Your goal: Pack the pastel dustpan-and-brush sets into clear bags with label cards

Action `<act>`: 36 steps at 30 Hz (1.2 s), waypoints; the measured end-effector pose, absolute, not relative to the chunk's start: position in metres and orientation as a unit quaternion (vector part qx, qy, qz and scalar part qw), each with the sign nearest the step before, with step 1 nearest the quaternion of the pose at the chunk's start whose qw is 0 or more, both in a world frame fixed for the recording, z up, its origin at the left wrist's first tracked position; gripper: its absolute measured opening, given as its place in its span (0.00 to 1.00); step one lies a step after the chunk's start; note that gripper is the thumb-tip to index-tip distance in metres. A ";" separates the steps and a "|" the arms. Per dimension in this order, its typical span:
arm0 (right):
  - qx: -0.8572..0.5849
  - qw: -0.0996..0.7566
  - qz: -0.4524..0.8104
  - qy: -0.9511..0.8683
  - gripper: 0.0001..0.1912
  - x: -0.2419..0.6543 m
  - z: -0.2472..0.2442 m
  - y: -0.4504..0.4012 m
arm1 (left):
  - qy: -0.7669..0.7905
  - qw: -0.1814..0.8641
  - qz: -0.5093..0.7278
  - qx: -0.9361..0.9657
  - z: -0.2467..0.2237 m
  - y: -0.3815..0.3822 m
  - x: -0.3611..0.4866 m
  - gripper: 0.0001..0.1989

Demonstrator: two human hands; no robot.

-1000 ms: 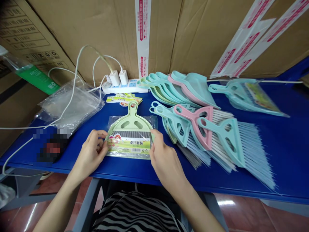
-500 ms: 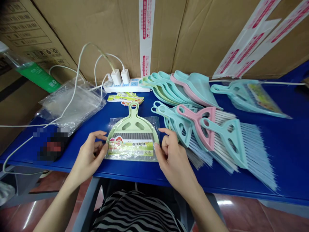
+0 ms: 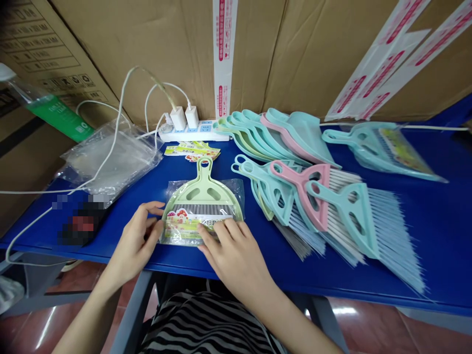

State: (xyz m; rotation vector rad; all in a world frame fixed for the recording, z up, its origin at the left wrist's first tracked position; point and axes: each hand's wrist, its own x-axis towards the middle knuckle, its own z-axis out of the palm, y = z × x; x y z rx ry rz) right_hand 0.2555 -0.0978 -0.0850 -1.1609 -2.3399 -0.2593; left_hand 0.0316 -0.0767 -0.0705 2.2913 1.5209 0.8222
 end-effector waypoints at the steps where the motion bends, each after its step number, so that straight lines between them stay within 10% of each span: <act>1: -0.429 0.251 -0.091 -0.863 0.13 0.257 -0.085 -0.097 | 0.530 0.073 0.276 0.799 -0.071 -0.079 0.034 0.10; 5: -0.427 0.249 -0.077 -0.866 0.14 0.260 -0.084 -0.096 | 0.485 -0.171 0.247 0.821 -0.072 -0.095 0.052 0.12; 36: -0.491 0.223 -0.134 -0.832 0.20 0.300 -0.083 -0.106 | 0.458 -0.127 0.176 0.862 -0.064 -0.083 0.022 0.16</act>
